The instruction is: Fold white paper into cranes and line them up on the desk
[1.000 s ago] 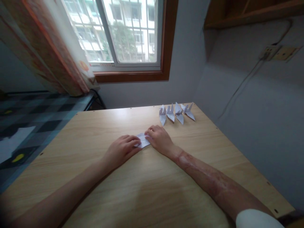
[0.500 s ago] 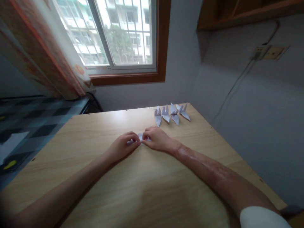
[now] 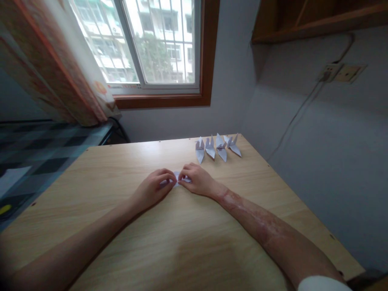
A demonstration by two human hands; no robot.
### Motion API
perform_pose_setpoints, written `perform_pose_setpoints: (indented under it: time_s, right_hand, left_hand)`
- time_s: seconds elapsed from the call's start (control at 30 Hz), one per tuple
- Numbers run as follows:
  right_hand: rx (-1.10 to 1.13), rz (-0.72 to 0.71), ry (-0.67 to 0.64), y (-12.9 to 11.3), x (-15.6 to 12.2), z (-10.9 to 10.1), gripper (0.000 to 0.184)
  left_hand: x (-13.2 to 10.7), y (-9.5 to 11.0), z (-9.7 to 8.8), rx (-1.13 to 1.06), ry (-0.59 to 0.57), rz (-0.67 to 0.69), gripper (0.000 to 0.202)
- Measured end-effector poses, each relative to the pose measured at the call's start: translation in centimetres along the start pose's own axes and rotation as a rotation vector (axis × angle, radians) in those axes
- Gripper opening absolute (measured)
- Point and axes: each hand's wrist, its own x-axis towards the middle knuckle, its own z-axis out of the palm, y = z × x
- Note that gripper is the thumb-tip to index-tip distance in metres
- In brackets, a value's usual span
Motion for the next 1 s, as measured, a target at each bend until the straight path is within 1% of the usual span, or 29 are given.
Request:
perform_pose_setpoints:
  time_s: [0.1, 0.17, 0.23, 0.33, 0.47, 0.6, 0.67, 0.73, 0.83, 0.93, 1.0]
  right_hand:
    - [0.022, 0.022, 0.003, -0.1, 0.0, -0.1, 0.008]
    - [0.055, 0.041, -0.004, -0.1, 0.0, 0.0, 0.009]
    - [0.083, 0.050, -0.013, -0.1, 0.0, 0.0, 0.010]
    - [0.113, 0.033, -0.038, 0.0, 0.0, -0.3, 0.009]
    - [0.168, 0.017, -0.126, 0.2, 0.0, -1.1, 0.010]
    - [0.202, 0.024, -0.186, 0.5, -0.1, -1.7, 0.013]
    - [0.228, 0.021, -0.193, 0.6, -0.3, -1.7, 0.017]
    - [0.241, 0.029, -0.164, 0.8, -0.5, -1.5, 0.026]
    - [0.214, 0.074, -0.081, 0.8, -0.7, -0.8, 0.046]
    - [0.166, 0.130, -0.034, 0.7, -0.8, 0.0, 0.049]
    - [0.138, 0.124, -0.033, 0.6, -0.7, 0.3, 0.048]
  left_hand:
    - [0.0, -0.4, -0.6, 0.034, -0.074, 0.069, 0.018]
    - [0.0, -0.8, -1.2, 0.023, -0.133, 0.127, 0.022]
    - [-0.1, -1.2, -1.7, -0.007, -0.161, 0.167, 0.025]
    - [-0.1, -1.8, -2.1, -0.060, -0.191, 0.193, 0.027]
    - [-0.1, -2.5, -2.3, -0.108, -0.222, 0.201, 0.029]
    - [-0.1, -2.7, -2.4, -0.160, -0.214, 0.198, 0.029]
    - [-0.1, -2.6, -2.5, -0.191, -0.196, 0.188, 0.028]
    - [-0.1, -2.4, -2.5, -0.202, -0.184, 0.165, 0.026]
    - [-0.2, -2.1, -2.5, -0.163, -0.166, 0.149, 0.024]
    - [-0.3, -1.9, -2.3, -0.112, -0.142, 0.156, 0.022]
    - [-0.3, -1.8, -2.2, -0.079, -0.125, 0.154, 0.021]
